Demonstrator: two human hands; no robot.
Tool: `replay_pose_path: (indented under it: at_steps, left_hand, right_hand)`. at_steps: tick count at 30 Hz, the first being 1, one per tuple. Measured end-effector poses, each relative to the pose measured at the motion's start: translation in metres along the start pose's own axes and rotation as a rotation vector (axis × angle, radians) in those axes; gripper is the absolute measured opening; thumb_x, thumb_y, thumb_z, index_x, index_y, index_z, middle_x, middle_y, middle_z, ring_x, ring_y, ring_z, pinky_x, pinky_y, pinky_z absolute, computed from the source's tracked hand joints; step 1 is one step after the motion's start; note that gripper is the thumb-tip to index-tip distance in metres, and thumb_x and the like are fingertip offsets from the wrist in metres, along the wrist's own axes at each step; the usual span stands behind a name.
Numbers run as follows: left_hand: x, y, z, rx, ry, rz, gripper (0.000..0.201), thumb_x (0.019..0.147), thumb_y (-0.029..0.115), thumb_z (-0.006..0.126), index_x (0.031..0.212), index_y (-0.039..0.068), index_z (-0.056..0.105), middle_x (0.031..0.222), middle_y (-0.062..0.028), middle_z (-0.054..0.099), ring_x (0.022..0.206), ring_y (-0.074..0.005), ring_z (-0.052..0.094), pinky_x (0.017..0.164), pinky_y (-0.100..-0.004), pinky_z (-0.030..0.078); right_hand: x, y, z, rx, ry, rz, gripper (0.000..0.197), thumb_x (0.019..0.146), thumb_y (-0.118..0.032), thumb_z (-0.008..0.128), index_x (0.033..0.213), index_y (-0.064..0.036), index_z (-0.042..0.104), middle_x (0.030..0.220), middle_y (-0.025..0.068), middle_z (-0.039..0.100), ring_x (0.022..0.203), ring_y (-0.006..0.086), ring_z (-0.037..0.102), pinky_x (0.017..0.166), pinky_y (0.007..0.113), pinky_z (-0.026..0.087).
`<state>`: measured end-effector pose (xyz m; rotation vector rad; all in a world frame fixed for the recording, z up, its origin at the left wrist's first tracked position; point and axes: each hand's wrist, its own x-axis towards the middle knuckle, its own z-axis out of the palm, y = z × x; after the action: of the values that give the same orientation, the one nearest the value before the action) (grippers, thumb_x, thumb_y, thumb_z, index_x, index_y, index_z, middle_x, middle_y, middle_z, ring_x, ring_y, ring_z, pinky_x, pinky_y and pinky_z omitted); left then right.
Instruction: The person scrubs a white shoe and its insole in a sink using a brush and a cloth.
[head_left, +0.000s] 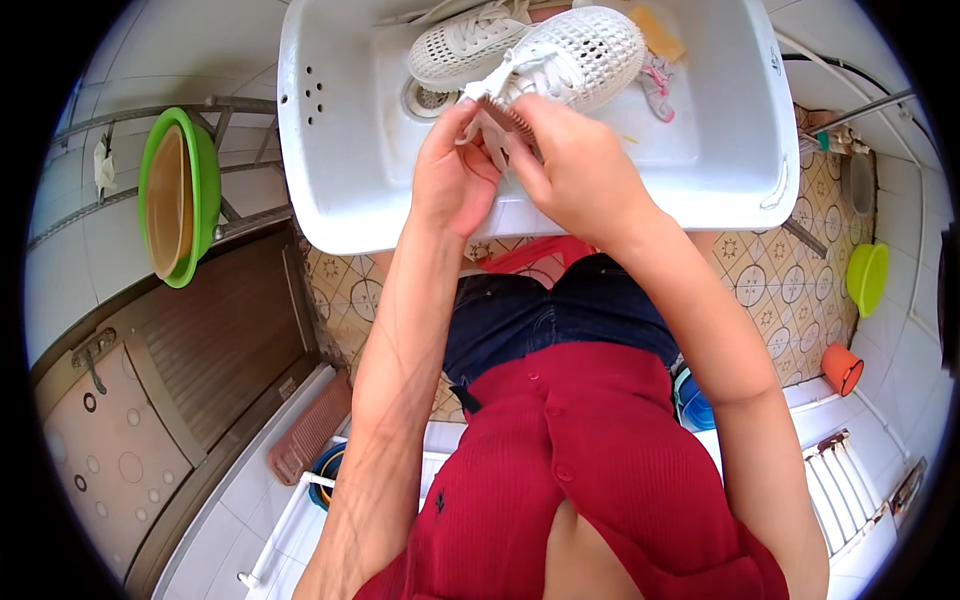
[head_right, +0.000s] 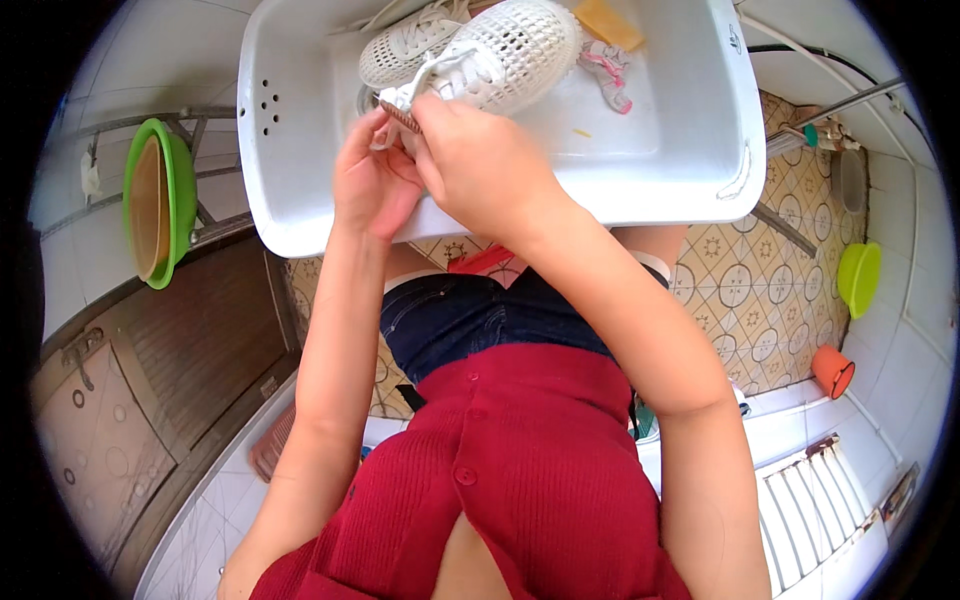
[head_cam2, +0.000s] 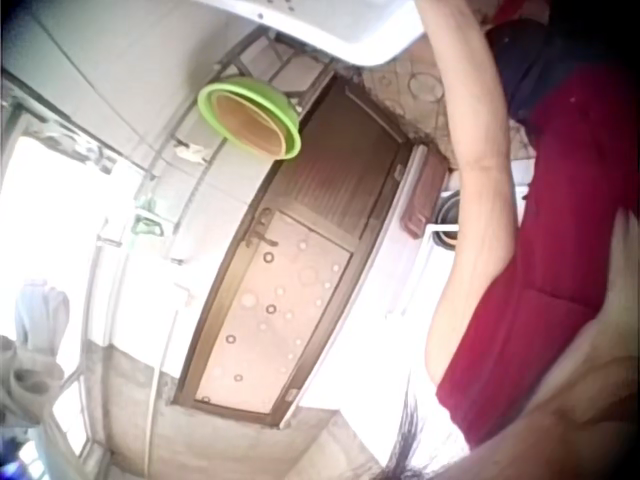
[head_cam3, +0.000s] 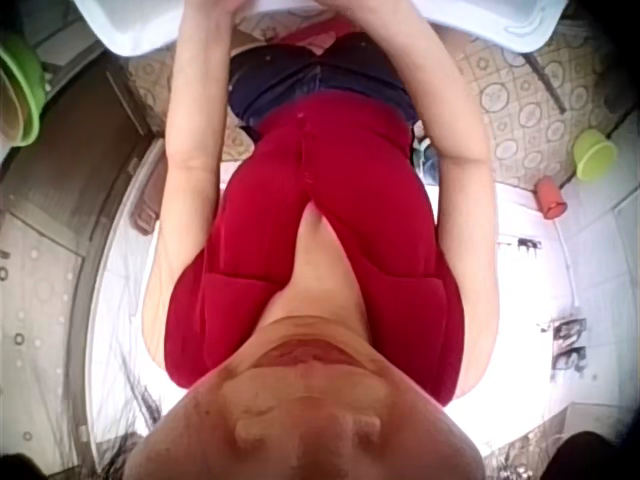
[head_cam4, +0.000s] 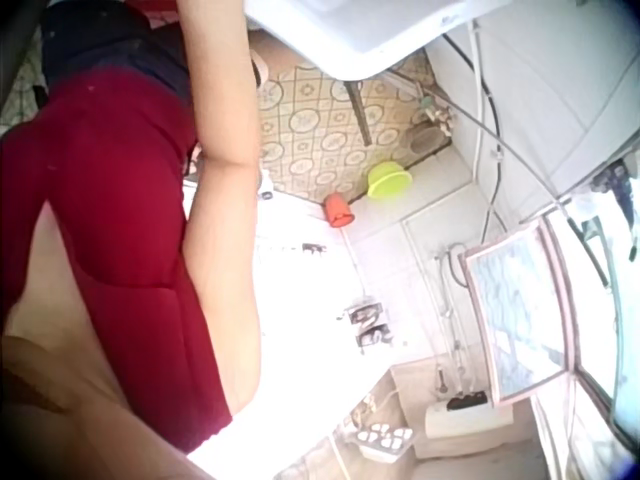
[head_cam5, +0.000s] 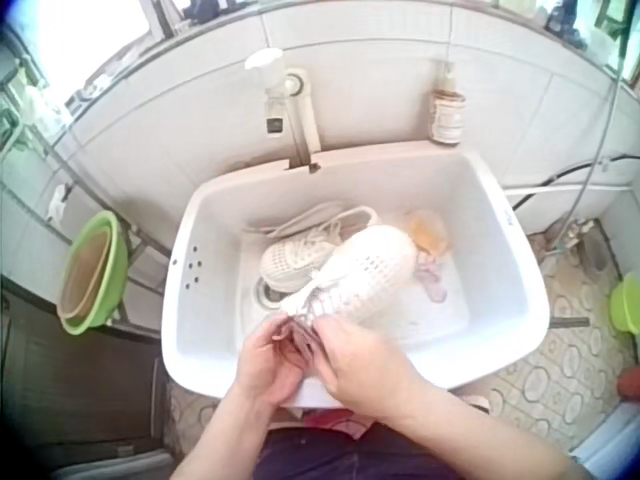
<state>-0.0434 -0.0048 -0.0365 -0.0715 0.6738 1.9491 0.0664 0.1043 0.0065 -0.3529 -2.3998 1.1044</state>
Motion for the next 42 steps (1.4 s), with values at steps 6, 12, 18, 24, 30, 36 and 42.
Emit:
replay_pose_path:
  at_steps: [6,12,18,24,30,36,42]
  left_hand:
    - [-0.001,-0.005,0.02,0.014,0.218,0.076,0.018,0.093,0.011,0.049,0.103,-0.001,0.057,0.099,-0.0089,0.064,0.093,-0.019,0.06,0.089,-0.0321,0.047]
    - [0.004,-0.001,-0.002,-0.136,0.057,-0.017,0.024,0.095,0.012,0.047,0.112,-0.003,0.052,0.11,-0.0134,0.061,0.105,-0.0222,0.058,0.094,-0.0349,0.046]
    - [0.001,-0.005,0.022,-0.146,0.267,0.102,0.029,0.097,0.013,0.041,0.119,-0.005,0.046,0.121,-0.0165,0.055,0.113,-0.0263,0.054,0.1,-0.0372,0.044]
    - [-0.001,-0.001,0.024,-0.095,0.295,0.11,0.028,0.097,0.014,0.041,0.12,-0.003,0.046,0.117,-0.013,0.057,0.108,-0.0224,0.057,0.099,-0.0371,0.044]
    - [-0.007,0.003,0.035,-0.181,0.317,0.16,0.03,0.097,0.012,0.04,0.121,-0.006,0.044,0.122,-0.0175,0.053,0.116,-0.0268,0.051,0.103,-0.0404,0.041]
    - [-0.012,-0.006,0.042,-0.086,0.292,0.169,0.029,0.097,0.012,0.041,0.12,-0.006,0.045,0.122,-0.0169,0.053,0.116,-0.026,0.051,0.106,-0.0405,0.038]
    - [-0.01,-0.006,0.038,-0.146,0.226,0.208,0.028,0.096,0.015,0.044,0.117,-0.002,0.048,0.118,-0.014,0.056,0.113,-0.0242,0.052,0.105,-0.0408,0.038]
  right_hand:
    - [-0.012,0.006,-0.031,-0.07,-0.109,0.11,0.014,0.08,-0.003,0.054,0.095,-0.0018,0.054,0.076,0.02,0.061,0.074,0.0405,0.059,0.065,0.046,0.047]
    - [-0.008,0.007,-0.01,-0.115,-0.25,0.107,0.01,0.084,-0.009,0.053,0.089,-0.0016,0.05,0.073,0.0208,0.061,0.072,0.042,0.059,0.062,0.048,0.046]
    - [-0.016,0.011,-0.05,-0.262,-0.389,0.114,0.011,0.086,-0.014,0.052,0.088,-0.0035,0.048,0.072,0.0222,0.06,0.072,0.0426,0.058,0.061,0.049,0.045]
    - [-0.004,0.013,-0.035,-0.203,-0.359,0.03,0.014,0.087,-0.016,0.053,0.087,-0.0028,0.047,0.071,0.0213,0.059,0.072,0.0423,0.057,0.062,0.048,0.045]
    - [-0.02,0.022,-0.075,-0.235,-0.348,0.175,0.014,0.088,-0.015,0.057,0.091,-0.0031,0.049,0.073,0.0197,0.06,0.067,0.0379,0.057,0.06,0.041,0.046]
    - [-0.004,0.003,-0.026,0.242,-0.046,0.335,0.04,0.075,-0.014,0.074,0.106,-0.0026,0.053,0.075,0.0067,0.065,0.059,0.0104,0.055,0.056,0.027,0.046]
    - [-0.003,0.003,-0.005,0.412,0.004,0.42,0.046,0.071,-0.007,0.072,0.111,-0.0011,0.05,0.078,0.0065,0.065,0.058,0.0084,0.055,0.055,0.025,0.046]
